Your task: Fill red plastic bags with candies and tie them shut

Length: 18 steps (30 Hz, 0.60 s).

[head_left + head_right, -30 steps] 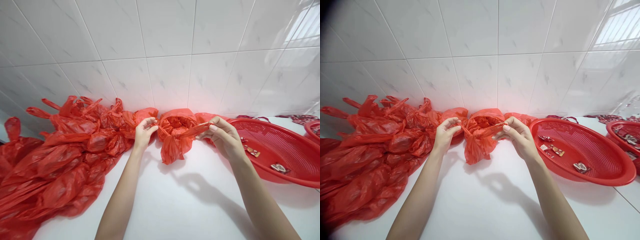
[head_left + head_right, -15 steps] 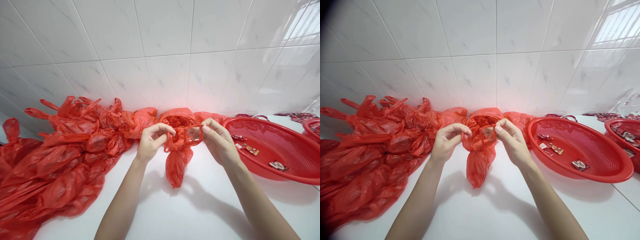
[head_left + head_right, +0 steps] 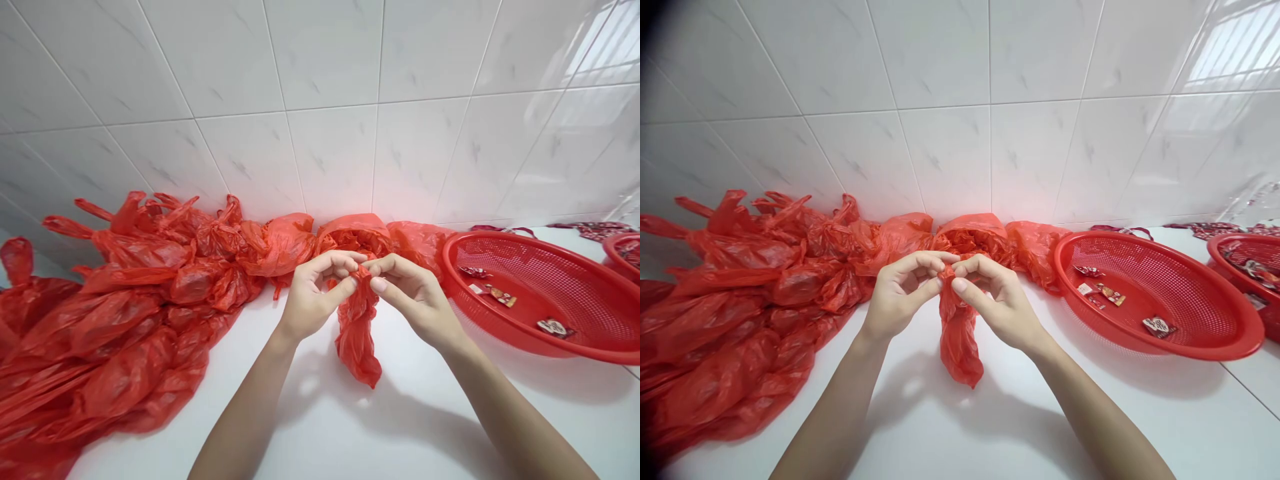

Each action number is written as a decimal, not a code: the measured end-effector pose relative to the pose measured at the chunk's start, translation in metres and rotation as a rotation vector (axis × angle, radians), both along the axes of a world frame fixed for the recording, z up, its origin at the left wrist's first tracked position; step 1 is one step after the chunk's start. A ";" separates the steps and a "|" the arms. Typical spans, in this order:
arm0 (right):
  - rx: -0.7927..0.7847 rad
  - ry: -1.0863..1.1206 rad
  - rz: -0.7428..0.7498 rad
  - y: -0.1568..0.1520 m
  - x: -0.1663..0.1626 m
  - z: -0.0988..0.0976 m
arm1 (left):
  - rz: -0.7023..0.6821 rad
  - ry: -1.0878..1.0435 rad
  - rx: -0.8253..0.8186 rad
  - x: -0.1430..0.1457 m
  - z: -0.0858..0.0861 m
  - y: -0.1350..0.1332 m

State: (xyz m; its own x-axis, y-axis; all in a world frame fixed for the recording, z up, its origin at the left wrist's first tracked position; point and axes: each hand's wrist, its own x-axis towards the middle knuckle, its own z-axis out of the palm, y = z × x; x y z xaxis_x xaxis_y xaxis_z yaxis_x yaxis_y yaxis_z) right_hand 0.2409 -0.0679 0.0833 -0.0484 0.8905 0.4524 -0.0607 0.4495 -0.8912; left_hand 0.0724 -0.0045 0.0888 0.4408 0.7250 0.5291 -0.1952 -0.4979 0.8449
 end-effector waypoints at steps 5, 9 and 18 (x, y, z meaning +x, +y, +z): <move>0.027 0.050 0.058 0.005 0.003 -0.005 | 0.073 -0.044 0.068 0.000 0.000 0.000; 0.054 -0.026 0.056 0.016 -0.001 -0.019 | 0.140 -0.079 0.065 0.000 -0.001 0.000; -0.132 -0.095 0.040 0.034 -0.039 -0.064 | 0.357 -0.152 0.027 0.002 0.001 0.001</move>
